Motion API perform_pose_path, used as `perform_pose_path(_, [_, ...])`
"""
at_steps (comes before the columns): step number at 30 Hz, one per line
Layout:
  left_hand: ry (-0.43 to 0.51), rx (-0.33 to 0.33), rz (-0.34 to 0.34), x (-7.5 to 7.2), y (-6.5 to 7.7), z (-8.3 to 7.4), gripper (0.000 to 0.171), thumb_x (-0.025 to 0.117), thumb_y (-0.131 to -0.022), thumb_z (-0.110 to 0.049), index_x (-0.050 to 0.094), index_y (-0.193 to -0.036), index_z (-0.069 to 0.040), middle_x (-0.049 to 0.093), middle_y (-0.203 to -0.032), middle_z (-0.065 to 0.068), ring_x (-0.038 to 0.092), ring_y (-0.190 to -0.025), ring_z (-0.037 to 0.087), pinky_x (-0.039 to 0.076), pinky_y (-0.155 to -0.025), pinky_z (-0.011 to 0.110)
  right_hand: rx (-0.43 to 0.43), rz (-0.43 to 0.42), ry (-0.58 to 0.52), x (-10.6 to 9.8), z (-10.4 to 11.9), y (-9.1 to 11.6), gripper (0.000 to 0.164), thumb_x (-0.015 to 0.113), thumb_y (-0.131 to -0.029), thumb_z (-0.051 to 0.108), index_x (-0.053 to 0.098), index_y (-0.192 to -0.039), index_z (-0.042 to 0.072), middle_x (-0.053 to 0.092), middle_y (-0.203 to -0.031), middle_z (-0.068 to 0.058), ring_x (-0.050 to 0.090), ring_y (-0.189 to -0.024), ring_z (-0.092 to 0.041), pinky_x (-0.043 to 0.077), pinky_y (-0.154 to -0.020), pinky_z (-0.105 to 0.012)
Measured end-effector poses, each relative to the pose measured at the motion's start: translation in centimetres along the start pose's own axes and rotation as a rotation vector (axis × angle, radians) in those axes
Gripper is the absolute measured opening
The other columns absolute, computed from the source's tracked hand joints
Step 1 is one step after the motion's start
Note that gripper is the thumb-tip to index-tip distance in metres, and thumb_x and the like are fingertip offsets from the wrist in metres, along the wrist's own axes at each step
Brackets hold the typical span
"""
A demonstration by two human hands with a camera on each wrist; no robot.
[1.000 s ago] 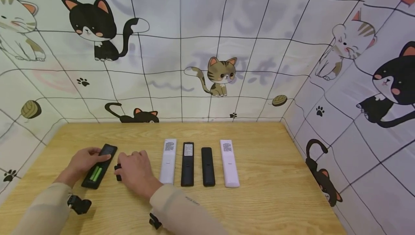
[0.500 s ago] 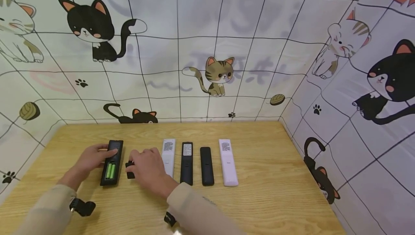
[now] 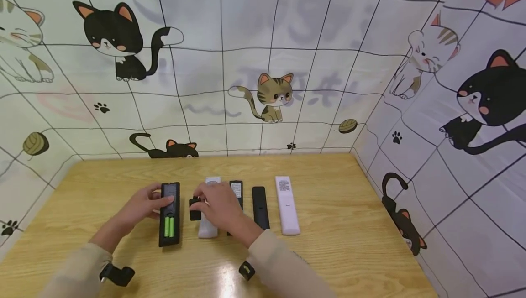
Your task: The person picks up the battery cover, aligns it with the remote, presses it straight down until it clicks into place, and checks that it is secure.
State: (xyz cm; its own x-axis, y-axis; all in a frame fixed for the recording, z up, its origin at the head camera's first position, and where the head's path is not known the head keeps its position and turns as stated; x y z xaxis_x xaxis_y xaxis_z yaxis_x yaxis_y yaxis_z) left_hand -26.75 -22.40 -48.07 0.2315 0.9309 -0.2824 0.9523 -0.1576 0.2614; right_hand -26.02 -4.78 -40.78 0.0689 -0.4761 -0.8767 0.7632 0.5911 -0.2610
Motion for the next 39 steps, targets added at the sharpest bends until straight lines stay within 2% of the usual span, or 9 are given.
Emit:
perform_pose_path(6, [0.044,0.025,0.071,3.7,-0.2,-1.1,0.051,0.067,-0.093,-0.031,0.045,-0.129,-0.003,0.065,-0.11,0.019,0.069,-0.087,0.022,0.058,-0.072,0.041,-0.029,0.021,-0.132,-1.5,-1.6,1.6,0.029,0.066,-0.09,0.036,0.066,-0.11,0.016,0.068,-0.092,0.005,0.063,-0.084,-0.006,0.051,-0.079,-0.023])
perform_pose_path(10, [0.058,0.042,0.112,6.1,-0.2,-1.9,0.051,0.068,-0.092,-0.03,0.046,-0.13,-0.004,0.064,-0.111,0.02,0.069,-0.086,0.022,0.059,-0.071,0.04,-0.048,0.034,-0.182,-2.4,-2.2,2.6,0.028,0.067,-0.09,0.033,0.066,-0.11,0.014,0.067,-0.092,0.005,0.061,-0.082,-0.004,0.051,-0.075,-0.023])
perform_pose_path(16, [0.105,0.09,0.151,9.1,-0.6,-3.4,0.053,0.068,-0.092,-0.025,0.045,-0.135,-0.005,0.064,-0.113,0.022,0.071,-0.086,0.023,0.059,-0.07,0.041,-0.054,0.01,-0.186,-3.6,-2.9,3.8,0.028,0.069,-0.089,0.03,0.067,-0.11,0.013,0.067,-0.092,0.005,0.059,-0.08,-0.003,0.051,-0.075,-0.023])
perform_pose_path(21, [0.111,0.116,0.176,10.8,-0.9,-4.0,0.054,0.068,-0.092,-0.021,0.042,-0.137,-0.004,0.065,-0.113,0.024,0.072,-0.085,0.023,0.059,-0.069,0.041,-0.072,-0.017,-0.183,-4.1,-3.1,4.5,0.025,0.07,-0.089,0.03,0.066,-0.108,0.014,0.065,-0.088,0.006,0.057,-0.079,-0.004,0.051,-0.076,-0.031])
perform_pose_path(28, [0.094,0.143,0.152,11.5,-1.1,-4.3,0.056,0.068,-0.092,-0.016,0.042,-0.14,-0.009,0.066,-0.112,0.024,0.072,-0.084,0.024,0.059,-0.067,0.042,-0.038,0.002,-0.144,-3.3,-3.6,5.5,0.025,0.07,-0.088,0.033,0.066,-0.107,0.018,0.064,-0.086,0.01,0.055,-0.083,-0.001,0.046,-0.085,-0.029])
perform_pose_path(33, [0.071,0.154,0.124,11.7,-1.2,-4.3,0.056,0.067,-0.092,-0.015,0.042,-0.142,-0.012,0.067,-0.11,0.023,0.072,-0.082,0.023,0.059,-0.065,0.04,-0.024,0.0,-0.132,-2.8,-3.9,6.2,0.024,0.072,-0.086,0.034,0.067,-0.104,0.02,0.062,-0.083,0.013,0.055,-0.08,-0.001,0.043,-0.091,-0.034])
perform_pose_path(39, [0.036,0.172,0.095,11.7,-1.3,-4.4,0.053,0.069,-0.091,-0.016,0.045,-0.139,-0.012,0.069,-0.103,0.021,0.072,-0.079,0.022,0.059,-0.063,0.038,-0.069,-0.008,-0.074,-2.2,-3.2,6.9,0.027,0.073,-0.083,0.038,0.065,-0.103,0.021,0.062,-0.081,0.013,0.053,-0.08,-0.001,0.042,-0.093,-0.034])
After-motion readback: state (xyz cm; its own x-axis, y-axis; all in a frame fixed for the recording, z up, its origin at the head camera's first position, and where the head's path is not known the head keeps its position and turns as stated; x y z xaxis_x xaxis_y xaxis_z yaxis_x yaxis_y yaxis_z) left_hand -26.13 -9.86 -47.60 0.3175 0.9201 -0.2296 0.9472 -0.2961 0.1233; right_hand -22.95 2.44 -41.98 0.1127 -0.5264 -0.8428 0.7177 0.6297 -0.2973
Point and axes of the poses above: each hand's wrist, its own y-axis away from the middle knuckle, its own x-axis out of the palm, z = x × y, the point moved 10 cm from there along -y, towards the middle knuckle
